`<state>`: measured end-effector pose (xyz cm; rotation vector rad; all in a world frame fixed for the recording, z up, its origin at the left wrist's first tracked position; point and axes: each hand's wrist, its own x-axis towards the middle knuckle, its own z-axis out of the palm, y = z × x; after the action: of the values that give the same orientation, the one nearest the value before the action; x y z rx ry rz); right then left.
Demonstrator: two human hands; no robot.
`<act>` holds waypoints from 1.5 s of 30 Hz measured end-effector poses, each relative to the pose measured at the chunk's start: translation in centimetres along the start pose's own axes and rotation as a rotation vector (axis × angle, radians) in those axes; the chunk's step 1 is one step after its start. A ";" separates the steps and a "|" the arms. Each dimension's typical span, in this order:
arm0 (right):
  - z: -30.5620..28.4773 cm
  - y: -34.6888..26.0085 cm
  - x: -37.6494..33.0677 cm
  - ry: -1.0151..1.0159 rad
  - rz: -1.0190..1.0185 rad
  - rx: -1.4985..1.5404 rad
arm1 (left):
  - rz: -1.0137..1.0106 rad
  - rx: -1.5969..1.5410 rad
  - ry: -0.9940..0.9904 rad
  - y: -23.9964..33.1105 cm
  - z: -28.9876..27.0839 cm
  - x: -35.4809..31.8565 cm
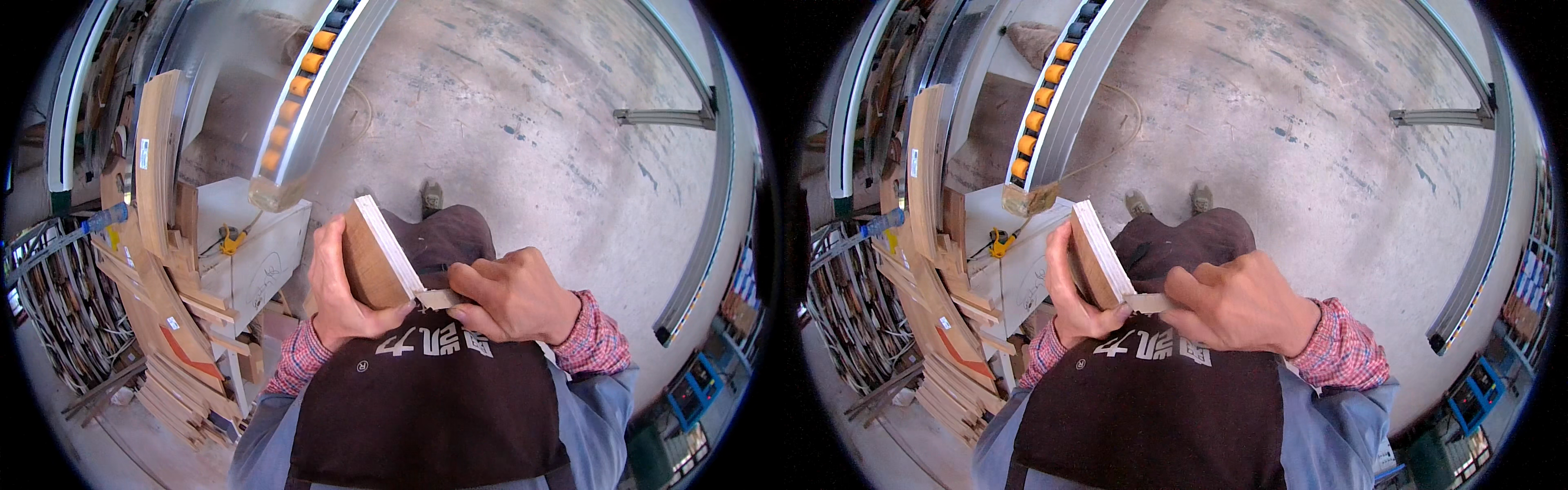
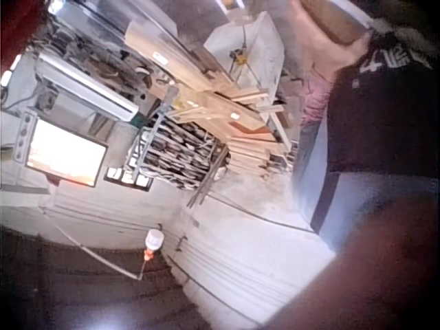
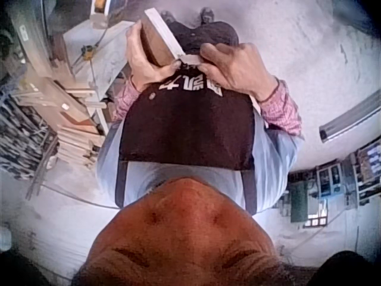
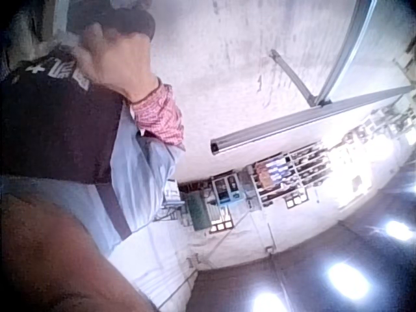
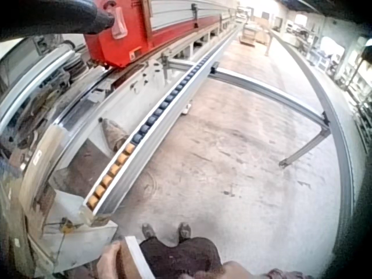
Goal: The person repeatedly picks up rectangular wooden boards from a pile, uses a utility knife to shave thin strips from the edges, and places the boards back on the pile. The process is repeated for several boards throughout the clip.
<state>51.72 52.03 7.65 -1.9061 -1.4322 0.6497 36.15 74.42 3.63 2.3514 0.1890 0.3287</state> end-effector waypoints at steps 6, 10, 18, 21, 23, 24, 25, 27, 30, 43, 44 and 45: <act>2.0 4.2 0.0 0.059 0.223 -0.039 | 0.029 -0.041 -0.038 0.4 -1.0 0.5; 0.9 1.6 0.4 0.060 0.111 0.064 | -0.044 -0.078 -0.086 -0.4 -0.9 -0.3; 0.1 -1.0 0.9 -0.019 -0.093 0.015 | -0.012 -0.128 -0.051 -0.2 -1.2 0.0; 0.0 -0.7 0.7 -0.034 -0.112 0.018 | -0.016 -0.141 -0.044 -0.1 -0.8 -0.2; 0.0 -0.2 1.0 -0.063 -0.115 0.012 | -0.034 -0.138 -0.061 -0.2 -0.8 -0.1; -0.1 0.1 1.0 -0.084 -0.113 0.006 | -0.018 -0.144 -0.062 -0.4 -0.7 0.0; -0.1 0.4 1.0 -0.100 -0.119 0.000 | -0.001 -0.141 -0.059 -0.4 -0.6 0.0; -0.1 0.8 0.9 -0.130 -0.113 -0.021 | 0.013 -0.143 -0.055 -0.3 -0.5 -0.2; -0.1 0.1 1.2 -0.121 -0.143 0.006 | 0.004 -0.153 -0.068 -0.2 -1.1 -0.2; 0.3 -8.0 4.1 -0.135 -0.120 0.007 | 0.020 -0.252 -0.117 0.8 -8.3 -2.7; 0.3 -8.1 4.3 -0.133 -0.122 -0.010 | 0.024 -0.251 -0.114 0.8 -8.5 -2.9; 0.5 -7.6 4.6 -0.118 -0.107 -0.044 | 0.027 -0.249 -0.109 0.8 -8.7 -3.1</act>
<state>47.82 57.96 13.07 -1.8358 -1.6230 0.6947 30.70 78.88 9.66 2.1195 0.0593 0.2224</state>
